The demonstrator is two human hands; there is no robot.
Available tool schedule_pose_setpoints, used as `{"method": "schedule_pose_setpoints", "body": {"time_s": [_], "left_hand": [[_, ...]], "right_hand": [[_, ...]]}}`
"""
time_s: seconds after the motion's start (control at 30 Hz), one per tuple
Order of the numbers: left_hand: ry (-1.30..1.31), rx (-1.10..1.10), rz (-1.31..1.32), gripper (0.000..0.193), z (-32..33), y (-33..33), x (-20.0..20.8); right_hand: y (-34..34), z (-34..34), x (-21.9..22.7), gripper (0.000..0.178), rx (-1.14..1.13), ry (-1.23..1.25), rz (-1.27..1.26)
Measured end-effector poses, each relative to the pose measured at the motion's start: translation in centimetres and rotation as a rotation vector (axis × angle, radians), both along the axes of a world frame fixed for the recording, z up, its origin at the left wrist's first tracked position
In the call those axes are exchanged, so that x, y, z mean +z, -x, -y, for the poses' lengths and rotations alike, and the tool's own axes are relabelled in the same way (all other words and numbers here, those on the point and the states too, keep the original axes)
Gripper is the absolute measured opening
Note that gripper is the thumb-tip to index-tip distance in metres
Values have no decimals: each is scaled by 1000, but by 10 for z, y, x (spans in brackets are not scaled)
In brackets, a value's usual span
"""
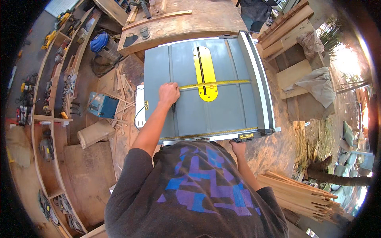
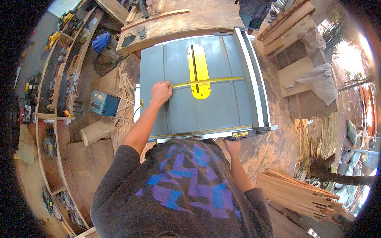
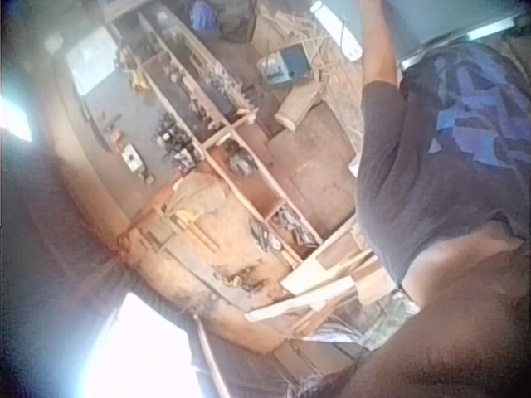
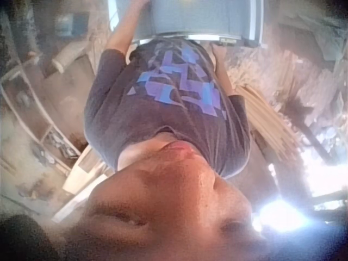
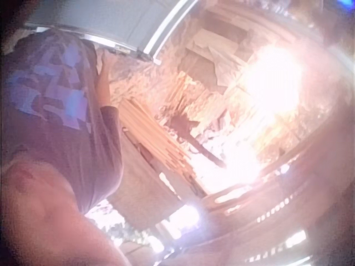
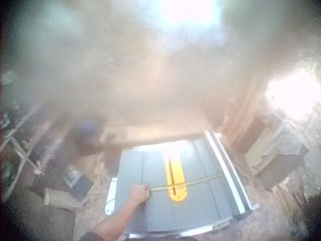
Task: Adjusting the fence and measuring the table saw for woodworking.
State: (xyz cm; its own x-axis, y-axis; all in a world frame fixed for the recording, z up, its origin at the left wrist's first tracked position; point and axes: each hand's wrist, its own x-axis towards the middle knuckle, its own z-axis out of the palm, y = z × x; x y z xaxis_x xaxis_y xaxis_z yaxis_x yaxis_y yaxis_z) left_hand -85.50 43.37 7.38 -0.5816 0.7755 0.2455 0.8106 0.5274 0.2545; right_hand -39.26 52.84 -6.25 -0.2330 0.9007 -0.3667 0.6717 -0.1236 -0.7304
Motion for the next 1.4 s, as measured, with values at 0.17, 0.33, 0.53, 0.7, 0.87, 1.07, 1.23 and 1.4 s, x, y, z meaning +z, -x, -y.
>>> {"method": "schedule_pose_setpoints", "body": {"time_s": [0.17, 0.33, 0.53, 0.7, 0.87, 1.07, 1.23, 1.4], "left_hand": [[-28, 8, -32, 14, 0, -1, -6], [-36, 22, -37, 14, 2, -3, -9], [-37, 31, -23, 14, 0, -5, -6], [-24, 46, -13, 14, 1, -5, -4], [-62, 30, -34, 12, -1, -4, -5], [-50, 33, -37, 12, 3, -4, -7], [-63, 27, -52, 12, 0, -4, -5], [-50, 39, -40, 12, 3, -3, -7]], "right_hand": [[1, -1, 3, 37, -1, -14, -63], [3, 0, 7, 36, 3, 5, -43], [-1, -2, -2, 38, 21, 1, -43], [2, 1, 7, 39, 7, -36, -23], [2, 1, 4, 41, -31, 2, 27], [9, 5, 20, 40, -29, -43, 50], [1, 2, -5, 39, -16, -143, 69], [4, 4, 0, 39, -23, -129, 162]]}}
